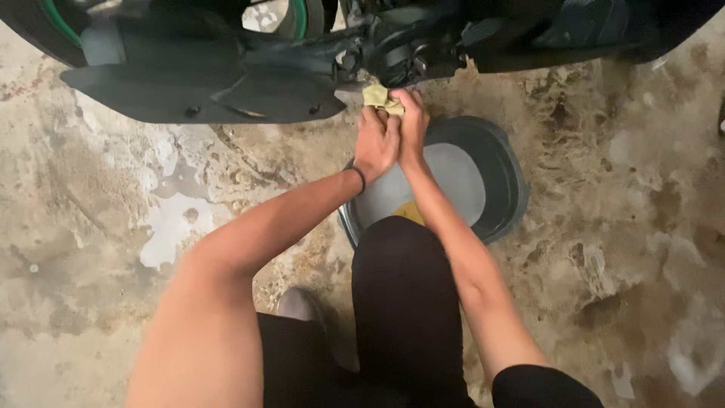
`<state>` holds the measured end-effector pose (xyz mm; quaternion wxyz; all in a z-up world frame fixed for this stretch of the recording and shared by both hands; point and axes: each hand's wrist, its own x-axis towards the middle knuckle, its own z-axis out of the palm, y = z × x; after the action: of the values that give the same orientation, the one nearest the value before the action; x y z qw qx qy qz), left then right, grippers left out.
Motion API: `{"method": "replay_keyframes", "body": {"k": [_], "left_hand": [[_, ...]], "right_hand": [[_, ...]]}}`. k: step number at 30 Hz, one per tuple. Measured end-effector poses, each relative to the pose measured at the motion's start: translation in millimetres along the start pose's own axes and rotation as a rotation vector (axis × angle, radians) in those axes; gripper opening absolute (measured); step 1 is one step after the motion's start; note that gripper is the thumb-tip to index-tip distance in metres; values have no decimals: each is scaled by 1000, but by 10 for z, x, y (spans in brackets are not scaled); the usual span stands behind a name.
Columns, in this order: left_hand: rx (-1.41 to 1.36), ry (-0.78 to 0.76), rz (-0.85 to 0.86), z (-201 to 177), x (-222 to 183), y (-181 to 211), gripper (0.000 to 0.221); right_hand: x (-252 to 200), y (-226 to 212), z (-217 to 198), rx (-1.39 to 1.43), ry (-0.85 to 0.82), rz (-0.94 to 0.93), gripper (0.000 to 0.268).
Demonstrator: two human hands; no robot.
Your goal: The person kneels on the floor and wipes the lower fairing and front wheel area of a motorcycle using a yellow cloth. They repeatedly dip the cloth into a bucket of water to clean the vehicle's surfaces.
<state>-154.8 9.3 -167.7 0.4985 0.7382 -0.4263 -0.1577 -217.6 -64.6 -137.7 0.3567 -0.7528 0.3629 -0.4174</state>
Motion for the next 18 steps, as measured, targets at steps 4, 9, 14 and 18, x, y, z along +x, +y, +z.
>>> {"method": "replay_keyframes", "body": {"k": [4, 9, 14, 18], "left_hand": [[-384, 93, -243, -524, 106, 561, 43], [-512, 185, -23, -1021, 249, 966, 39], [-227, 167, 252, -1190, 540, 1033, 33], [-33, 111, 182, -1295, 606, 960, 42]], "right_hand": [[5, -680, -287, -117, -57, -276, 30], [-42, -1150, -278, -119, -15, -376, 45], [18, -1072, -104, -72, 104, -528, 60], [48, -911, -78, -62, 7, -488, 62]]}}
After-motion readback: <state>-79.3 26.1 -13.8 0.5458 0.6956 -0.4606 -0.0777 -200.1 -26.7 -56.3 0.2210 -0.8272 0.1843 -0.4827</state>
